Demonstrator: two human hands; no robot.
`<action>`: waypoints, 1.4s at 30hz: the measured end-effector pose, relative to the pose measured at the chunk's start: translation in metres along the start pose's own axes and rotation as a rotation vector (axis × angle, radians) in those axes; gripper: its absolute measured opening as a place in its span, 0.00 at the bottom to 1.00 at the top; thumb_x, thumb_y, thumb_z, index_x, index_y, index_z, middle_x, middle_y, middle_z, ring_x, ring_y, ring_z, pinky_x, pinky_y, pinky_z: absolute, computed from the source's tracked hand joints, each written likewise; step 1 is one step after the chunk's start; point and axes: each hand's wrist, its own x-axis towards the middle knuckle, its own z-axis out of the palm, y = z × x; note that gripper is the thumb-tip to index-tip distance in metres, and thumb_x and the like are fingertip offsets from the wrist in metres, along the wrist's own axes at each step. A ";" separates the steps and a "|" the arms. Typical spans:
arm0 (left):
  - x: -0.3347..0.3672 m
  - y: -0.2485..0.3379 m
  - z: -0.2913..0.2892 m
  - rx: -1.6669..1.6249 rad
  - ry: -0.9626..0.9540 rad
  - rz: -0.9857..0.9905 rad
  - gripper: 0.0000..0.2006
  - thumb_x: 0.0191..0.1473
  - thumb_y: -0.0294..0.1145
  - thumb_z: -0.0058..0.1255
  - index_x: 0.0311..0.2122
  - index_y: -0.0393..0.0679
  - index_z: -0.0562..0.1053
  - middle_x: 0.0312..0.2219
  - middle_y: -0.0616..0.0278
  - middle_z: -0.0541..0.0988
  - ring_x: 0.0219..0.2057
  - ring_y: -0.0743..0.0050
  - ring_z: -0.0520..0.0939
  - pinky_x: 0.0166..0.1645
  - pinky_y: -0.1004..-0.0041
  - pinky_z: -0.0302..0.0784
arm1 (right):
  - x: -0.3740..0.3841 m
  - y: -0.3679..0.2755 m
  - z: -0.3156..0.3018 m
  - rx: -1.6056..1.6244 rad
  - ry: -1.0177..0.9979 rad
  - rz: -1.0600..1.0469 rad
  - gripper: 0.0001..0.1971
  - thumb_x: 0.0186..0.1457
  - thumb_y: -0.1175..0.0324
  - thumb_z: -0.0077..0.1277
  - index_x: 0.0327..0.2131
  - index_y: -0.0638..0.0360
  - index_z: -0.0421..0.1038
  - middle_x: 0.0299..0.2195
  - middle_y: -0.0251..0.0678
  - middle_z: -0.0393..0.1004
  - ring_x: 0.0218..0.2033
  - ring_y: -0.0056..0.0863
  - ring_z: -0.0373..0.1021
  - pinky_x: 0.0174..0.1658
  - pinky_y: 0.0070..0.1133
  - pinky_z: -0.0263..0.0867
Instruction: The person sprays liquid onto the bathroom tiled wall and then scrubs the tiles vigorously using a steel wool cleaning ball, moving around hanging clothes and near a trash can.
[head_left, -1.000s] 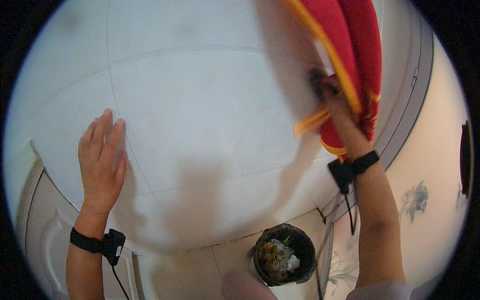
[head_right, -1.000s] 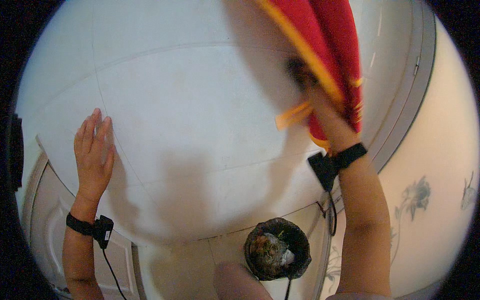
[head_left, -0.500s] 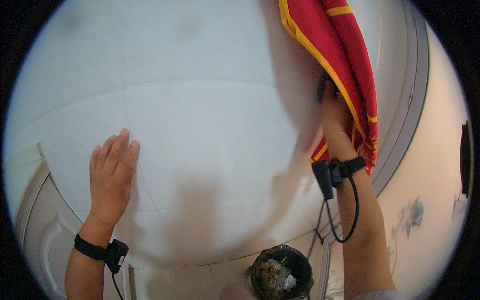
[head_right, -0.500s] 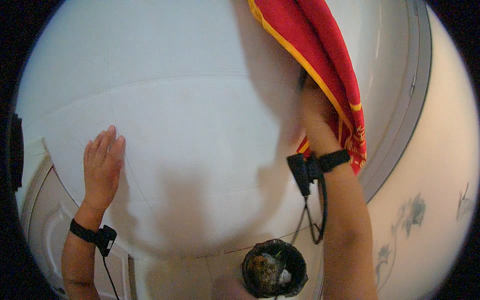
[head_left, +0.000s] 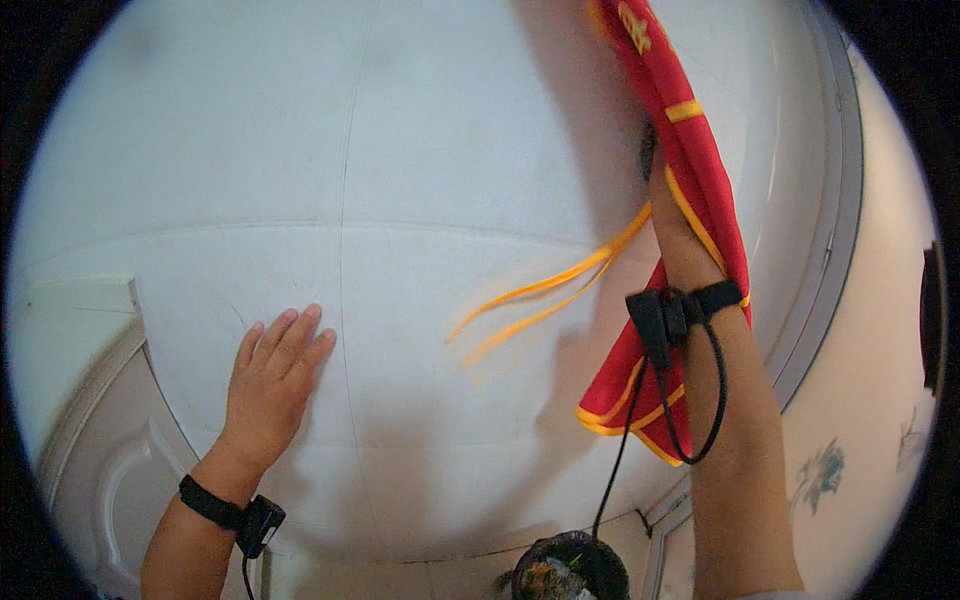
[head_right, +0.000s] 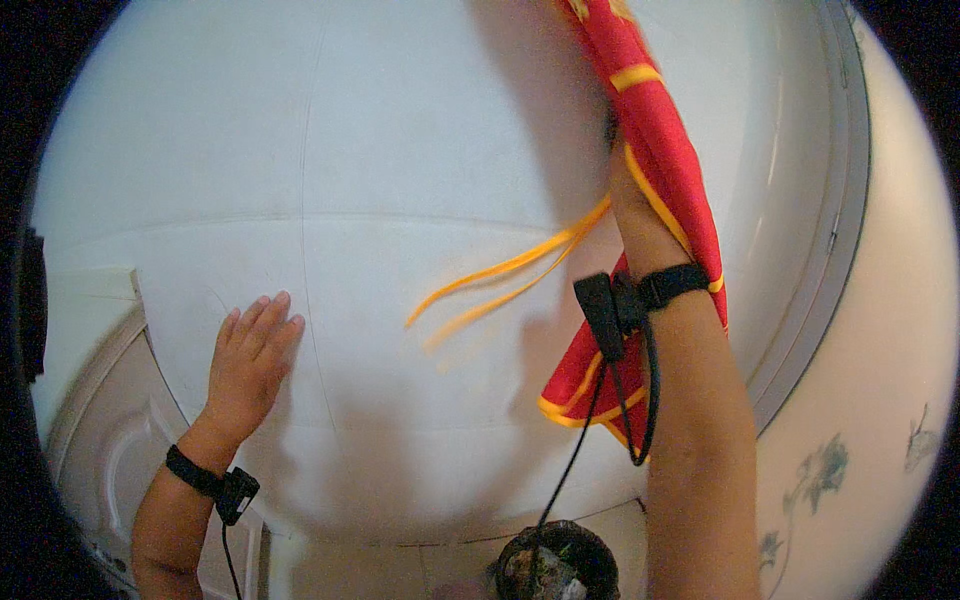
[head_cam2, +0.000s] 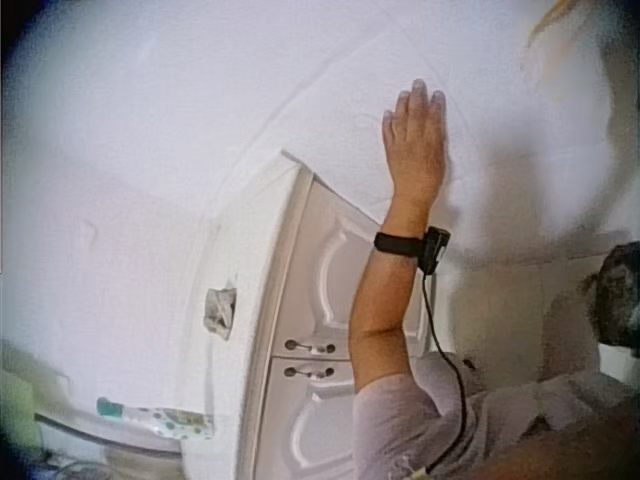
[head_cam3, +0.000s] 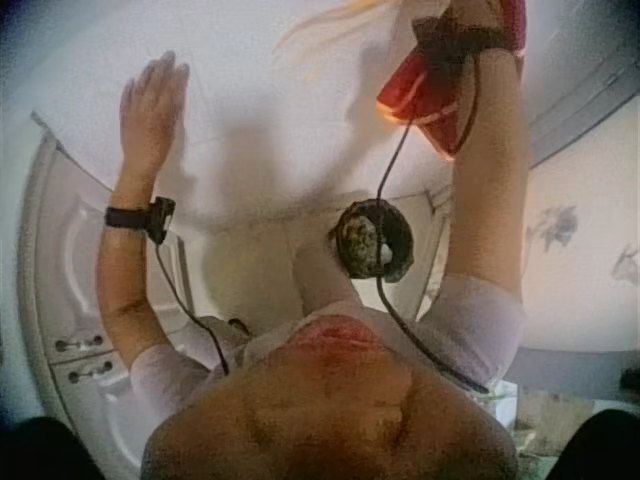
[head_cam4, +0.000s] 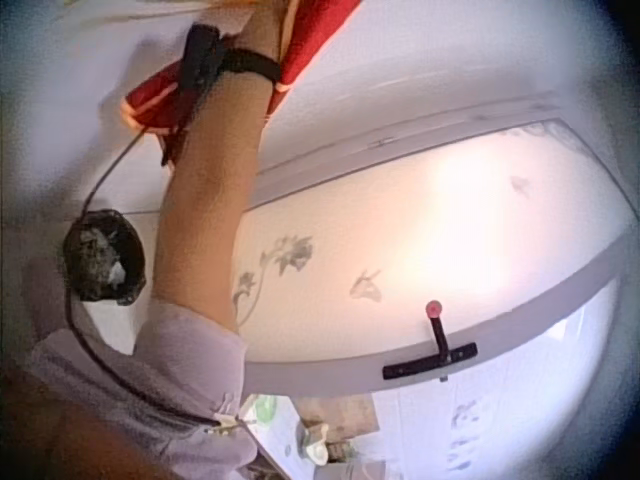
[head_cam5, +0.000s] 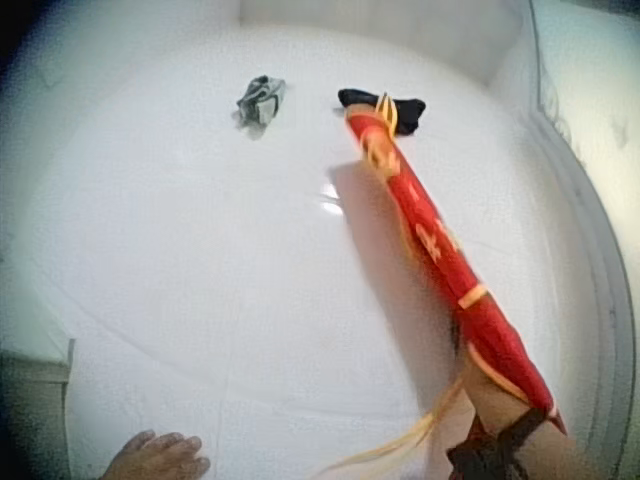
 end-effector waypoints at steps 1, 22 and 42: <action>0.001 0.001 0.001 -0.005 -0.001 0.005 0.32 0.36 0.21 0.57 0.52 0.50 0.66 0.58 0.60 0.60 0.58 0.59 0.61 0.60 0.55 0.54 | 0.016 -0.001 -0.008 -0.141 0.138 -0.023 0.14 0.60 0.63 0.41 0.44 0.61 0.69 0.36 0.42 0.72 0.39 0.32 0.69 0.44 0.24 0.65; -0.052 -0.030 0.000 -0.207 0.092 -0.366 0.34 0.39 0.23 0.58 0.55 0.45 0.61 0.59 0.51 0.55 0.61 0.50 0.55 0.62 0.55 0.49 | -0.037 -0.170 0.142 -0.105 -0.561 -0.987 0.14 0.52 0.73 0.44 0.44 0.58 0.69 0.35 0.40 0.70 0.36 0.36 0.69 0.41 0.27 0.67; -0.162 -0.001 0.028 -0.605 0.062 -0.754 0.32 0.45 0.26 0.55 0.57 0.42 0.59 0.61 0.49 0.51 0.62 0.46 0.50 0.63 0.55 0.45 | 0.010 -0.213 0.136 -0.336 -0.394 -0.860 0.08 0.55 0.69 0.41 0.37 0.61 0.66 0.32 0.45 0.71 0.33 0.42 0.71 0.36 0.33 0.68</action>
